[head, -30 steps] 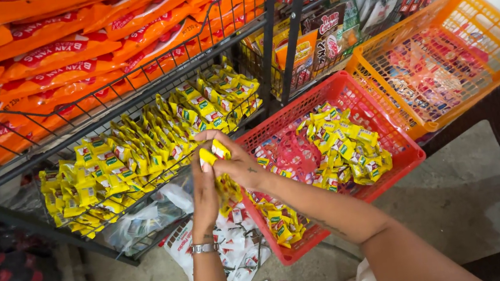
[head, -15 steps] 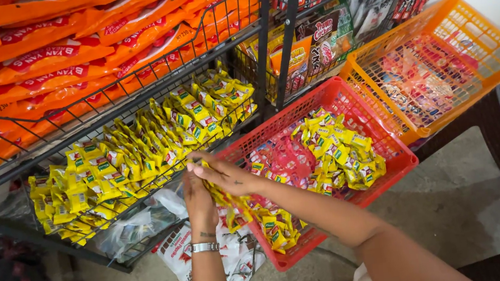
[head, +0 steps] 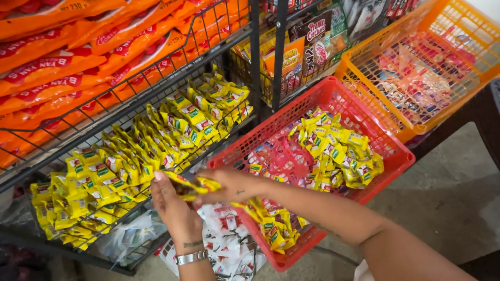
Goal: The person sits on the floor in a store aisle and transfers small yellow snack packets from a red plastic basket to a wire shelf. They pick up the packets from the basket and arrange them neatly in rows on the shelf.
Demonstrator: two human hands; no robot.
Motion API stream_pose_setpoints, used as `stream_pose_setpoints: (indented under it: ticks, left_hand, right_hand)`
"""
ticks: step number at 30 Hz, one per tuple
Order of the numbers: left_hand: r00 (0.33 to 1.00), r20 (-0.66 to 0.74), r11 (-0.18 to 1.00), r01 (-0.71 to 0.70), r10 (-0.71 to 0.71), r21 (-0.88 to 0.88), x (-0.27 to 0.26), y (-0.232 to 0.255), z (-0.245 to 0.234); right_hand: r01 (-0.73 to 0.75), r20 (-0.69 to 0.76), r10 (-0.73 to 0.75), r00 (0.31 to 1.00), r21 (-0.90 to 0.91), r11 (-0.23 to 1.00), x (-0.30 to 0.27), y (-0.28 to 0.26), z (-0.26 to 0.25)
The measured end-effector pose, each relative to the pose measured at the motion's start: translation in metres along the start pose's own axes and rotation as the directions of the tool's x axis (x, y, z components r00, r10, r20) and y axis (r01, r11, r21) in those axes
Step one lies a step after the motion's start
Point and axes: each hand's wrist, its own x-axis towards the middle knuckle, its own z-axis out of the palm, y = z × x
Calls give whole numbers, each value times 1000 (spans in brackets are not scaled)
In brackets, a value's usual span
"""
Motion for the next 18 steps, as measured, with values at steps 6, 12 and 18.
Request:
stream_pose_setpoints:
  ticks: [6, 12, 18]
  left_hand:
    - [976, 206, 981, -108, 73, 163, 43, -45, -64]
    - [771, 605, 844, -180, -198, 505, -12, 15, 4]
    - [739, 674, 786, -413, -6, 460, -3, -67, -15]
  right_hand:
    - [-132, -123, 150, 981, 137, 982, 0, -9, -36]
    - [174, -407, -93, 909, 167, 971, -8, -16, -36]
    - [192, -451, -307, 838, -282, 940, 0, -27, -31]
